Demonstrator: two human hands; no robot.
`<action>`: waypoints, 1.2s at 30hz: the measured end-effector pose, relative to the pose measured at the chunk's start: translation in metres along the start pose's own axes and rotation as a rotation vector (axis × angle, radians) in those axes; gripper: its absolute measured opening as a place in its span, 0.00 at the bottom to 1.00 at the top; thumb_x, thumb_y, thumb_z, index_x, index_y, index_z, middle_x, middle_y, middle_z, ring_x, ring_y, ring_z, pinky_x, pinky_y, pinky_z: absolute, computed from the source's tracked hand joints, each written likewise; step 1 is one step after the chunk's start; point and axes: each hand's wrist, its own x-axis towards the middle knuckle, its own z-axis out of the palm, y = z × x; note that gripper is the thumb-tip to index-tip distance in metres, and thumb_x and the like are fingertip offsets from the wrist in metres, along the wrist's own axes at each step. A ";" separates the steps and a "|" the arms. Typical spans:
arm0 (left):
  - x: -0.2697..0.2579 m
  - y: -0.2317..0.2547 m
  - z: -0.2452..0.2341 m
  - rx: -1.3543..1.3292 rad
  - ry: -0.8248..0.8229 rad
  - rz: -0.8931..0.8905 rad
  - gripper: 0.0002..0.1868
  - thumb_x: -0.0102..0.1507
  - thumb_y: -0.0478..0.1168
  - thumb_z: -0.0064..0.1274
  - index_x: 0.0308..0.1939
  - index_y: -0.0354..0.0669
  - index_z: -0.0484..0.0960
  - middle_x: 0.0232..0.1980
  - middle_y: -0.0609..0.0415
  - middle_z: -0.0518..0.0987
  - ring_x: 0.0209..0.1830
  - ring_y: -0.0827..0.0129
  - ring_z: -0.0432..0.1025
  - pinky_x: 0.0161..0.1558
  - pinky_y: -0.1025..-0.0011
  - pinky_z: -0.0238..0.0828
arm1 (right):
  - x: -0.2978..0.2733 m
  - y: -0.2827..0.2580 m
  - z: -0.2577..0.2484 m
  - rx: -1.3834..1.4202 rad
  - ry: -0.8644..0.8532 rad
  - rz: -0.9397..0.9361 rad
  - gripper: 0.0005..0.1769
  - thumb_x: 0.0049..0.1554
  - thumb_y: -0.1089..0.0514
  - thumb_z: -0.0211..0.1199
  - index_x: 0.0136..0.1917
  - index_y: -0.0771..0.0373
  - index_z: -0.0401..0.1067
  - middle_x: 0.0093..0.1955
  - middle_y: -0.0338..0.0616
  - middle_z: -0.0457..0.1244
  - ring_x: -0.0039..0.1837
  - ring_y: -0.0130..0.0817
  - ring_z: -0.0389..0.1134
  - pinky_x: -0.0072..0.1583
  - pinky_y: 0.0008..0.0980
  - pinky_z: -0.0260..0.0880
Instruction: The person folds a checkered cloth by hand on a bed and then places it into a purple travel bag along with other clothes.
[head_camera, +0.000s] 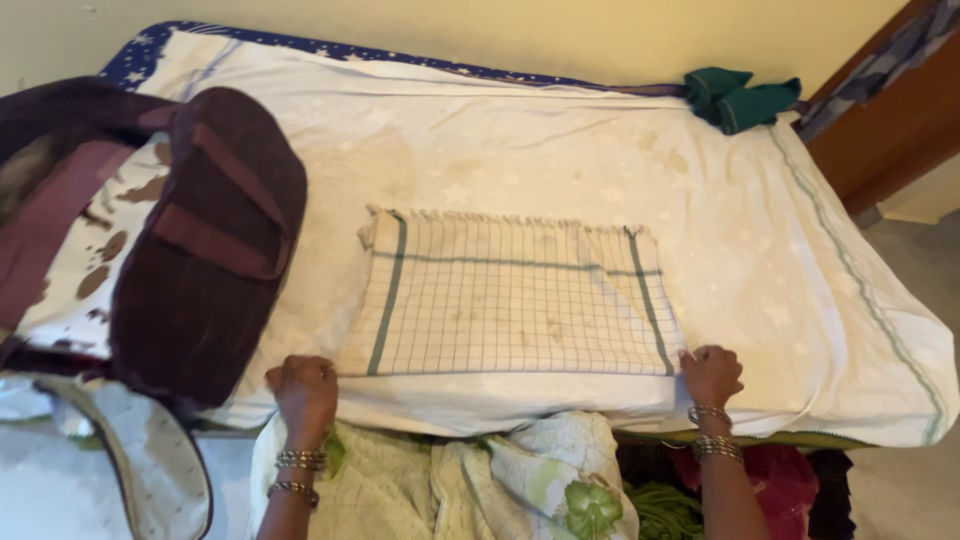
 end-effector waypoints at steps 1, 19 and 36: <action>-0.001 0.017 -0.009 0.083 -0.012 -0.078 0.18 0.59 0.43 0.61 0.51 0.43 0.81 0.56 0.47 0.75 0.60 0.51 0.63 0.57 0.55 0.61 | 0.003 -0.009 0.004 -0.081 0.048 0.015 0.25 0.46 0.48 0.77 0.54 0.59 0.76 0.58 0.56 0.65 0.62 0.52 0.63 0.57 0.54 0.62; 0.092 0.082 0.062 0.145 -0.161 0.417 0.34 0.64 0.59 0.45 0.72 0.56 0.67 0.81 0.55 0.54 0.81 0.52 0.46 0.74 0.49 0.41 | 0.042 -0.116 0.059 0.361 -0.075 -0.598 0.28 0.55 0.65 0.59 0.70 0.65 0.68 0.74 0.56 0.61 0.77 0.51 0.57 0.76 0.43 0.52; 0.093 0.076 0.073 0.154 -0.091 0.404 0.32 0.61 0.57 0.47 0.69 0.60 0.70 0.79 0.57 0.59 0.81 0.51 0.48 0.71 0.46 0.43 | 0.212 -0.131 0.134 0.103 0.180 -0.028 0.10 0.53 0.51 0.71 0.44 0.60 0.80 0.43 0.47 0.71 0.48 0.44 0.72 0.48 0.45 0.72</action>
